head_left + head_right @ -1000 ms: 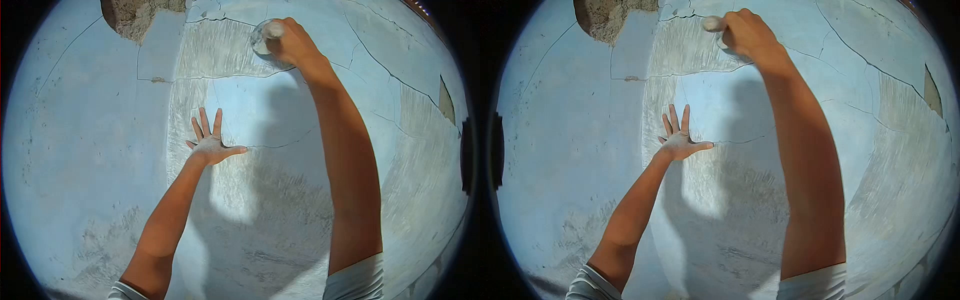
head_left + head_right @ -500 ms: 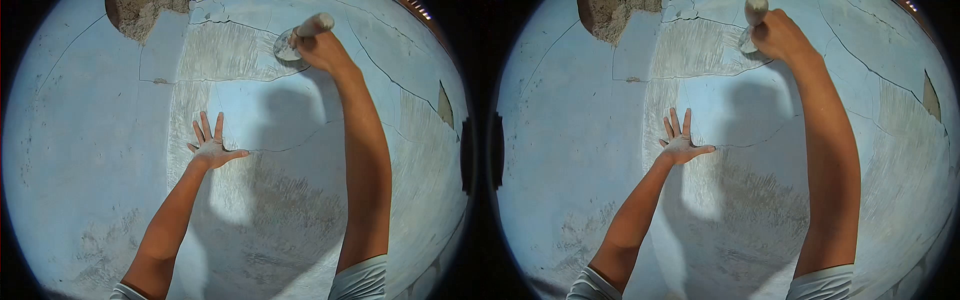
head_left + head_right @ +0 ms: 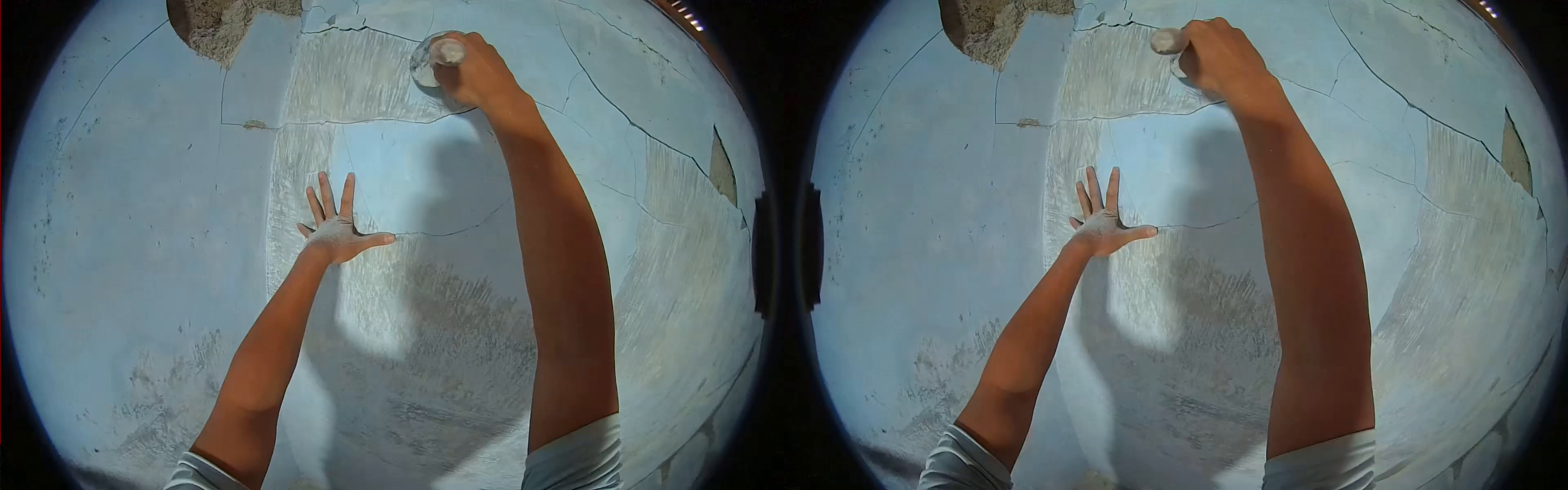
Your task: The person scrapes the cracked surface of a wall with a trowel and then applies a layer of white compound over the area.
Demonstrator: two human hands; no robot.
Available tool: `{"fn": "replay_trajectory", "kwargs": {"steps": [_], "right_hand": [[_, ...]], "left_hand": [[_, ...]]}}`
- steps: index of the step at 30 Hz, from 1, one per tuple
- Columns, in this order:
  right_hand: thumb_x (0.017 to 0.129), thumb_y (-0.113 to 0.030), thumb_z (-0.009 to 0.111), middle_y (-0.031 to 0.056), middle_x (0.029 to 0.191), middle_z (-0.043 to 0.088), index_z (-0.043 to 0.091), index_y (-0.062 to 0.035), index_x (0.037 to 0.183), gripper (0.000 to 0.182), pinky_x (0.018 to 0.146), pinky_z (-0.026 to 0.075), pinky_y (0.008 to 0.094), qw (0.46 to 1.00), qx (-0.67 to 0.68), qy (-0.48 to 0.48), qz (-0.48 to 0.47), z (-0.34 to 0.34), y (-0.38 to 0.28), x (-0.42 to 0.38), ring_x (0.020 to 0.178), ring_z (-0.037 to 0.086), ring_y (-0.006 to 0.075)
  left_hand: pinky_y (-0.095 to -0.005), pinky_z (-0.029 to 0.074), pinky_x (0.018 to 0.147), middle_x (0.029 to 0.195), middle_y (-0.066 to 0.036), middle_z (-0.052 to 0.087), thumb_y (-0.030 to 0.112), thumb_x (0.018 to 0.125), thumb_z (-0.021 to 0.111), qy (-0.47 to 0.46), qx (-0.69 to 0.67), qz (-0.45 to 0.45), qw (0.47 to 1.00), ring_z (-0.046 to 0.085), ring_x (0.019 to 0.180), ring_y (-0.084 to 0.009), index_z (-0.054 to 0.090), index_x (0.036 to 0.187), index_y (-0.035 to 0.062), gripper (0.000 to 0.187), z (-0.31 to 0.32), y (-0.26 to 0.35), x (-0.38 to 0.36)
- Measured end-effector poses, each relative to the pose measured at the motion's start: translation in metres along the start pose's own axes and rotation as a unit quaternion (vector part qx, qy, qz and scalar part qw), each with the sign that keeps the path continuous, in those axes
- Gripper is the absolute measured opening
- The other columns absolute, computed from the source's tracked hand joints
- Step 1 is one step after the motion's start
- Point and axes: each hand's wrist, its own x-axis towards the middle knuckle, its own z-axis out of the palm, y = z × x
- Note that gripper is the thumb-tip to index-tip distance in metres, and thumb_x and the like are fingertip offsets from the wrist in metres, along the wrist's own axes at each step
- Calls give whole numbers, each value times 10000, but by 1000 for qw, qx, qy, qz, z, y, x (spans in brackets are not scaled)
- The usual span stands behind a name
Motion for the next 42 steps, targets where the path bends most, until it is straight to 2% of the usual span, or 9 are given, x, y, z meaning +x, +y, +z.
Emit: {"fn": "replay_trajectory", "kwargs": {"steps": [5,10,13,14,17,22,26,38,42], "right_hand": [[933,-123,586,233,1040,767,769,-30,1037,229,858,576,471,989,-1,-107,102,-51,-19,-35,932,733,385],[888,-57,607,149,843,742,758,-30,954,166,759,561,401,993,47,-19,-110,-4,13,-29,767,690,296],[795,-72,619,281,926,716,726,21,929,195,747,564,503,992,-9,-125,-10,-37,-11,-30,820,688,463],[873,-97,600,141,702,665,692,-11,802,144,670,513,430,997,29,-71,-16,-41,-4,-42,641,612,271],[879,-118,612,150,710,686,702,-14,803,157,673,521,438,994,80,-51,-60,-28,18,-53,639,623,299],[925,-140,635,221,1048,754,738,-4,1052,213,916,570,453,993,-100,-59,15,-26,-31,-28,984,719,406],[841,-49,614,240,1099,744,789,-7,1054,279,842,603,497,995,-61,-75,5,-44,-13,-37,973,743,420],[793,-84,642,251,891,743,756,17,964,228,825,580,496,991,-26,-77,-105,-17,10,-35,936,733,426],[823,-42,614,241,920,762,789,-8,948,218,857,594,499,997,-70,-14,-14,-15,-30,-27,951,747,402]], "left_hand": [[-867,17,1147,1676,-175,-433,956,588,754,7,0,-1,1000,-389,1532,-456,-295,1649,340,1614,-1,-4,3],[-863,21,1150,1680,-174,-428,971,580,742,5,-5,-2,1000,-378,1539,-455,-284,1655,335,1616,1,-1,0],[-878,-6,1125,1672,-208,-427,969,589,739,19,-16,22,999,-403,1520,-471,-254,1670,321,1605,5,-6,2],[-883,-3,1123,1672,-201,-430,977,583,732,17,-10,20,1000,-406,1516,-475,-259,1667,326,1606,5,-7,4],[-884,3,1123,1673,-198,-430,987,576,722,20,-14,24,999,-408,1513,-477,-270,1661,334,1610,6,-8,5],[-867,11,1142,1670,-202,-431,1000,572,707,9,-5,9,1000,-403,1517,-474,-297,1648,338,1614,4,-5,2],[-863,-2,1144,1669,-200,-434,997,580,706,15,4,16,1000,-402,1518,-472,-306,1645,323,1616,7,-8,6],[-870,16,1139,1670,-211,-428,1009,557,705,4,0,7,1000,-393,1523,-476,-301,1648,322,1636,4,-5,4],[-867,12,1144,1669,-208,-430,1010,565,698,-3,-6,6,1000,-402,1518,-471,-305,1645,327,1625,1,-3,1]]}}
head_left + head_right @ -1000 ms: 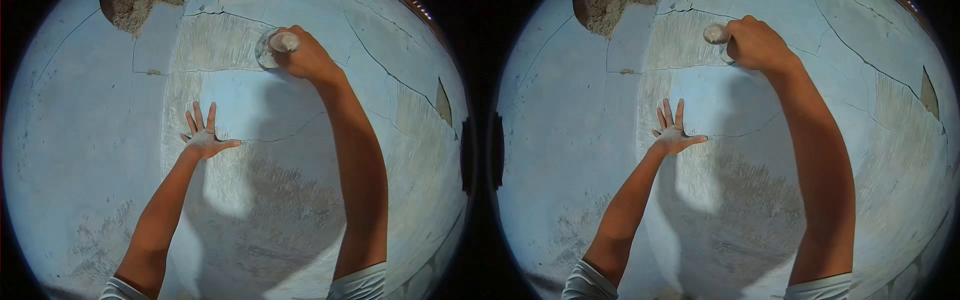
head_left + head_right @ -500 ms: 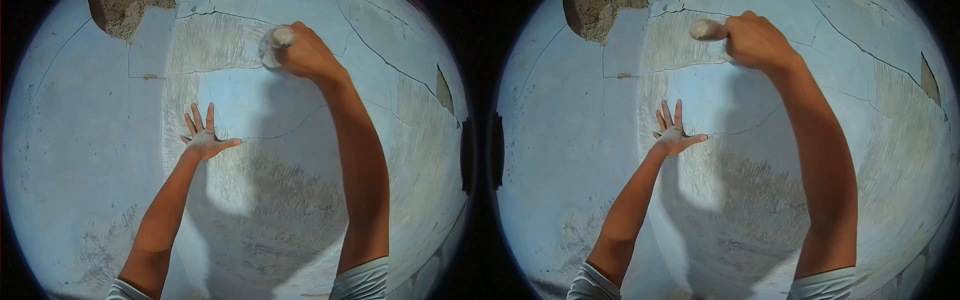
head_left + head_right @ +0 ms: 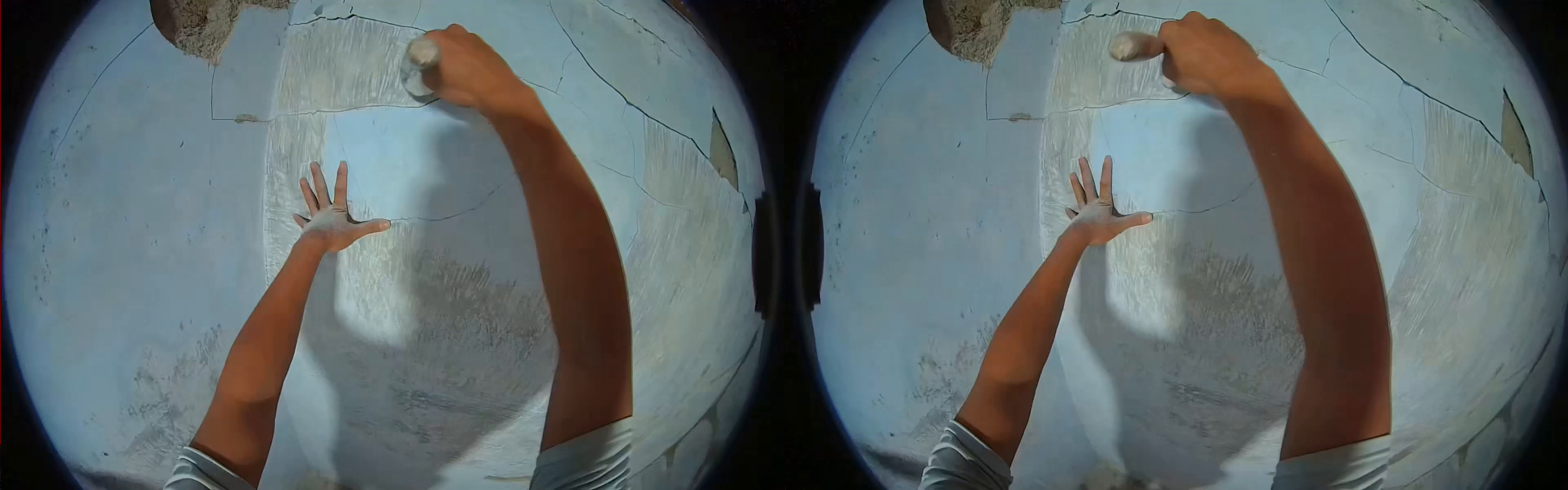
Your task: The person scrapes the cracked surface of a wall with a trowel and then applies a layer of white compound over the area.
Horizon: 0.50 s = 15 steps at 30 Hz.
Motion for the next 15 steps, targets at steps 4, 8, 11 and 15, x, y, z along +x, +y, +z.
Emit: {"fn": "replay_trajectory", "kwargs": {"steps": [4,8,11,15], "right_hand": [[831,-38,602,278,1033,753,804,-16,992,259,836,597,511,991,67,-106,38,-32,18,-12,938,743,417],[868,-131,692,175,896,758,753,-15,990,179,824,578,466,1000,-9,28,-11,15,6,-5,844,725,382],[862,-132,690,175,909,761,755,-21,989,181,821,582,448,997,44,-64,-22,-6,23,4,837,722,367],[861,-108,658,172,899,747,741,-37,905,117,803,577,440,988,144,-53,-14,-14,36,-25,809,704,335]], "left_hand": [[-866,12,1145,1668,-193,-438,1006,570,701,15,8,3,1000,-403,1519,-468,-312,1640,340,1617,4,-3,5],[-868,16,1145,1671,-204,-428,1000,570,709,5,2,-2,1000,-399,1520,-475,-322,1636,332,1627,2,-1,2],[-867,6,1145,1669,-204,-431,1000,570,708,7,3,-1,1000,-404,1516,-474,-325,1635,329,1629,4,-2,3],[-864,-1,1146,1669,-202,-432,988,574,723,11,4,2,1000,-403,1519,-470,-323,1635,337,1626,4,-3,4]]}}
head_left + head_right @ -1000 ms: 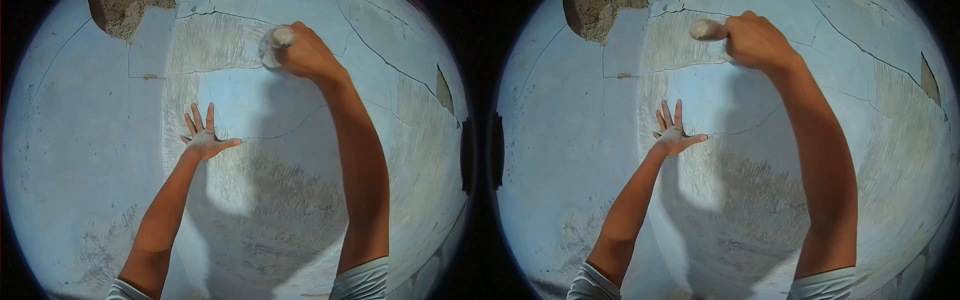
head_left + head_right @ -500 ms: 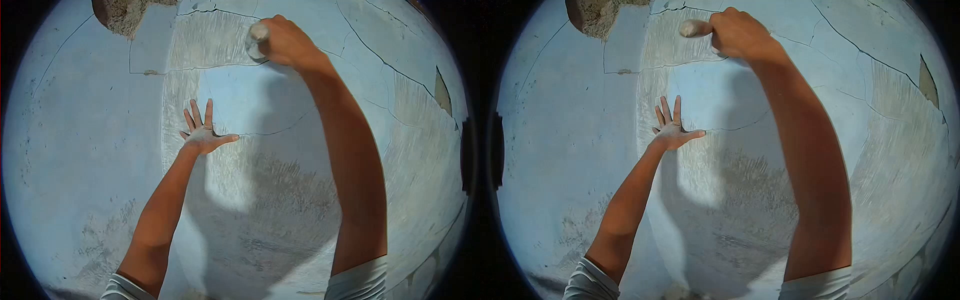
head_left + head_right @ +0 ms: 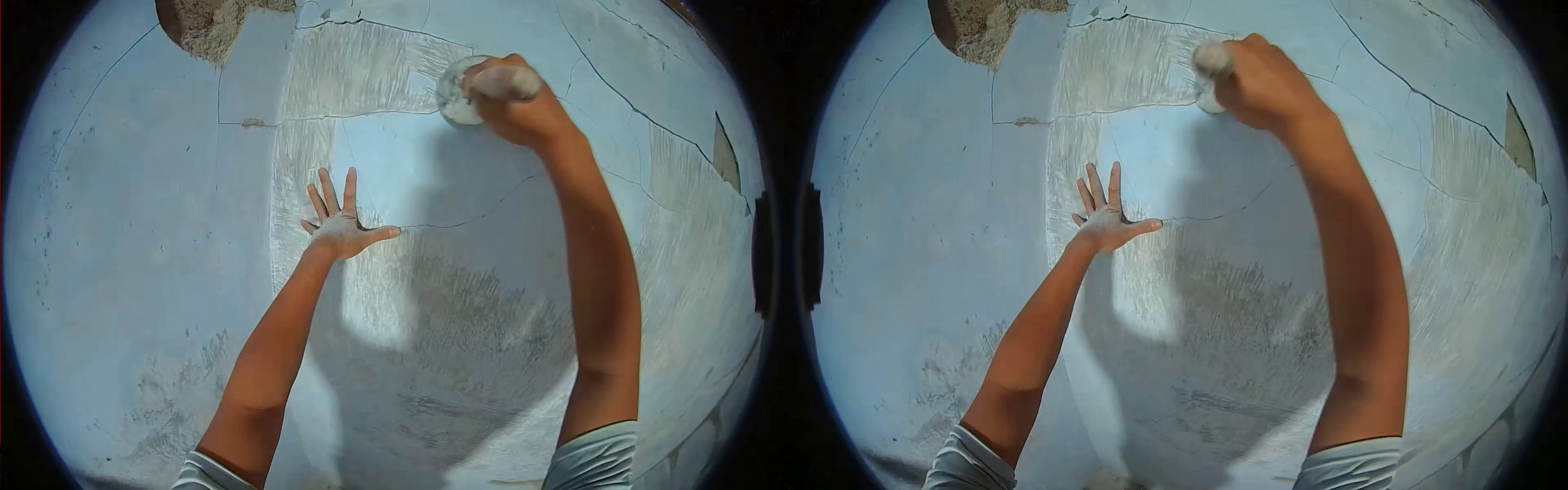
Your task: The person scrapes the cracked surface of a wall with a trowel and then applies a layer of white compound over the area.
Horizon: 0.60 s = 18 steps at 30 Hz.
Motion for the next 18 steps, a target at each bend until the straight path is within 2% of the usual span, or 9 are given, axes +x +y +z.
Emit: {"fn": "replay_trajectory", "kwargs": {"steps": [1,4,5,8,9,12,13,17,18], "right_hand": [[866,-101,648,166,877,741,715,-30,842,101,793,571,442,998,-58,-38,4,11,4,10,780,691,353],[877,-94,644,165,875,734,701,-27,826,102,779,566,434,989,-128,61,-47,45,-9,27,774,680,354],[880,-87,650,175,884,727,699,-19,834,96,743,558,413,983,-143,107,-33,43,-16,20,785,687,305],[891,-101,662,182,907,727,699,-9,837,113,746,561,405,996,-50,-74,31,1,-8,10,836,702,270],[888,-91,659,176,861,720,703,1,813,127,733,556,387,993,0,-2,120,-4,-32,-5,826,700,234],[897,-108,640,187,905,730,719,-8,854,135,758,565,429,998,-50,-33,-2,22,0,12,859,707,295],[920,-142,625,209,939,737,724,-18,890,161,799,571,489,992,-122,-25,20,31,-15,19,914,705,371],[815,-45,623,229,1022,755,769,-16,1015,249,811,586,523,989,-144,-2,42,9,-41,17,955,726,422],[845,-78,644,229,1039,748,763,-14,1022,223,839,582,512,989,-124,-39,75,0,-41,12,971,718,421]], "left_hand": [[-860,3,1148,1673,-199,-428,983,577,729,-4,-3,-3,1000,-397,1524,-468,-318,1639,335,1626,-1,1,-1],[-855,9,1152,1678,-195,-423,979,585,730,-12,3,-11,1000,-394,1528,-464,-314,1643,325,1624,-2,3,-2],[-850,5,1155,1680,-193,-421,974,592,732,-4,-8,-4,1000,-397,1528,-461,-309,1646,317,1621,-2,2,-3],[-847,-4,1157,1677,-195,-425,971,598,732,-7,-4,-7,1000,-401,1525,-460,-311,1645,318,1616,-3,2,-3],[-848,-4,1156,1677,-194,-426,971,598,731,-3,-3,-5,1000,-402,1524,-459,-314,1643,319,1616,-4,1,0],[-851,-4,1155,1676,-190,-428,972,598,730,-4,3,-3,1000,-406,1522,-457,-325,1637,324,1616,-1,0,-1],[-861,2,1147,1673,-191,-431,975,601,724,-17,5,-15,1000,-415,1514,-463,-329,1634,327,1611,-4,4,-3],[-870,5,1142,1670,-188,-439,987,573,724,6,-3,0,1000,-409,1518,-461,-277,1659,328,1617,2,-1,0],[-867,4,1144,1670,-189,-438,987,576,722,7,0,3,1000,-404,1521,-463,-276,1659,327,1614,1,-1,0]]}}
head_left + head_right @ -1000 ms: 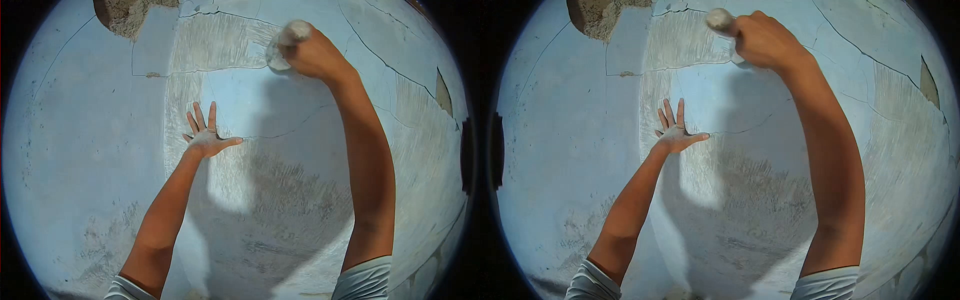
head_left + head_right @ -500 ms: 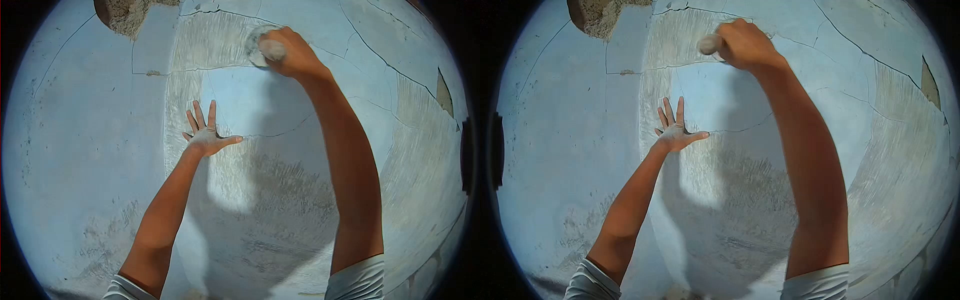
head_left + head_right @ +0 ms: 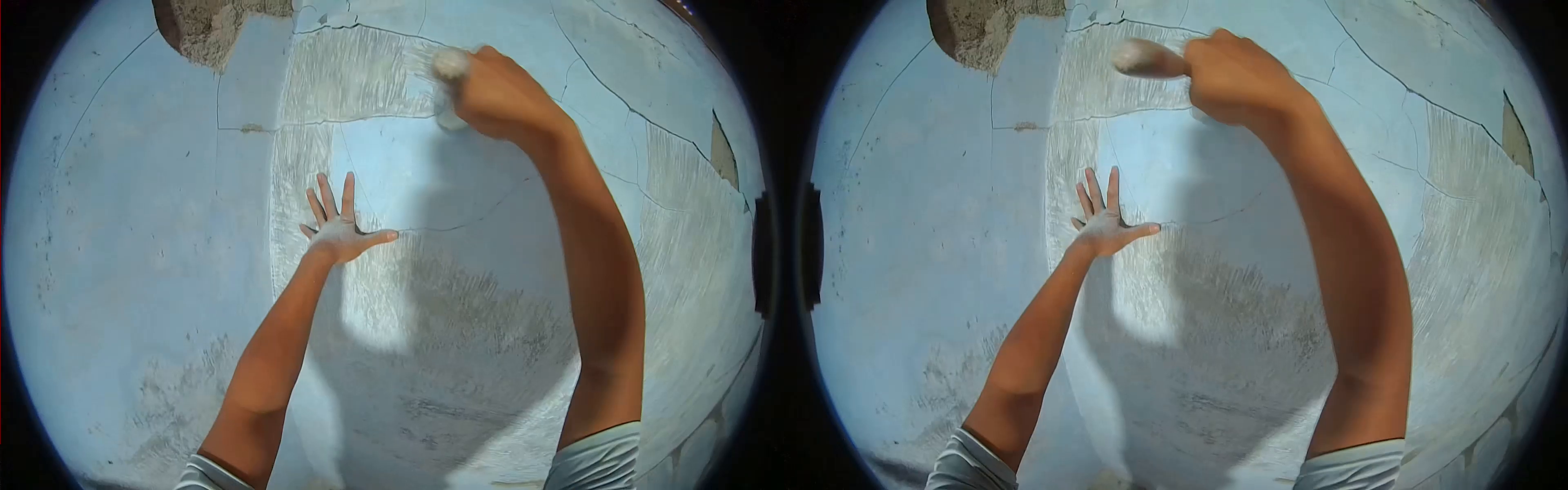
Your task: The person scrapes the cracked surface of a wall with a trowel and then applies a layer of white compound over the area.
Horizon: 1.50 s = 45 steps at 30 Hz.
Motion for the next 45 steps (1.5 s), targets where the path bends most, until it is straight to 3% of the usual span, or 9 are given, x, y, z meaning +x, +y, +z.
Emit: {"fn": "replay_trajectory", "kwargs": {"steps": [11,15,22,23,27,30,39,42,45], "right_hand": [[966,-183,632,203,917,742,751,-15,939,207,797,562,480,998,58,8,31,-8,39,-5,813,699,394],[921,-134,653,188,1067,738,743,-43,1071,197,870,555,461,991,30,-13,-133,17,30,6,976,683,398],[904,-114,657,254,1145,719,763,-28,1012,175,901,576,478,995,52,-75,35,-15,7,9,1002,700,431],[853,-49,614,245,914,753,778,-15,949,193,782,588,524,996,22,58,-65,5,23,1,869,733,439],[856,-97,641,250,909,746,787,-22,977,204,787,586,522,991,-9,101,-90,40,10,23,851,721,458],[842,-90,638,260,925,741,789,-18,986,221,801,584,522,995,76,5,-69,11,19,21,879,719,459],[873,-102,672,206,1246,672,751,-44,1049,201,826,604,459,995,-25,51,-82,17,13,18,868,722,390],[857,-85,676,205,1109,724,758,-42,1024,191,823,602,448,999,28,3,24,-11,7,-5,843,711,407],[878,-81,645,188,886,742,734,-32,933,116,778,572,485,987,12,70,-145,52,45,21,811,702,424]], "left_hand": [[-857,1,1154,1656,-192,-457,993,596,703,-8,-9,-8,1000,-391,1525,-471,-314,1639,339,1597,-2,1,-2],[-853,-3,1155,1652,-196,-461,988,592,711,-7,-17,-5,1000,-415,1513,-464,-304,1645,339,1600,-2,1,-1],[-856,24,1157,1673,-187,-433,975,591,730,-8,1,-12,1000,-378,1534,-468,-324,1635,338,1615,-2,1,-2],[-854,24,1160,1670,-189,-437,976,597,725,-14,10,-16,1000,-386,1530,-467,-329,1632,332,1612,-2,1,-1],[-850,19,1164,1665,-185,-447,976,592,727,-23,3,-22,999,-399,1523,-466,-330,1633,327,1619,-1,4,-6],[-848,11,1163,1664,-179,-452,973,591,732,-13,-1,-15,1000,-404,1518,-470,-324,1636,328,1620,-2,0,-2],[-855,10,1156,1659,-180,-457,974,601,725,-12,5,-15,1000,-387,1530,-468,-337,1627,341,1607,-2,0,-2],[-856,13,1155,1660,-184,-454,973,606,722,-11,4,-10,1000,-387,1530,-466,-334,1630,336,1603,-2,-1,-2],[-853,16,1158,1665,-188,-446,973,600,726,-18,8,-13,1000,-387,1531,-465,-327,1633,338,1607,-4,0,-3]]}}
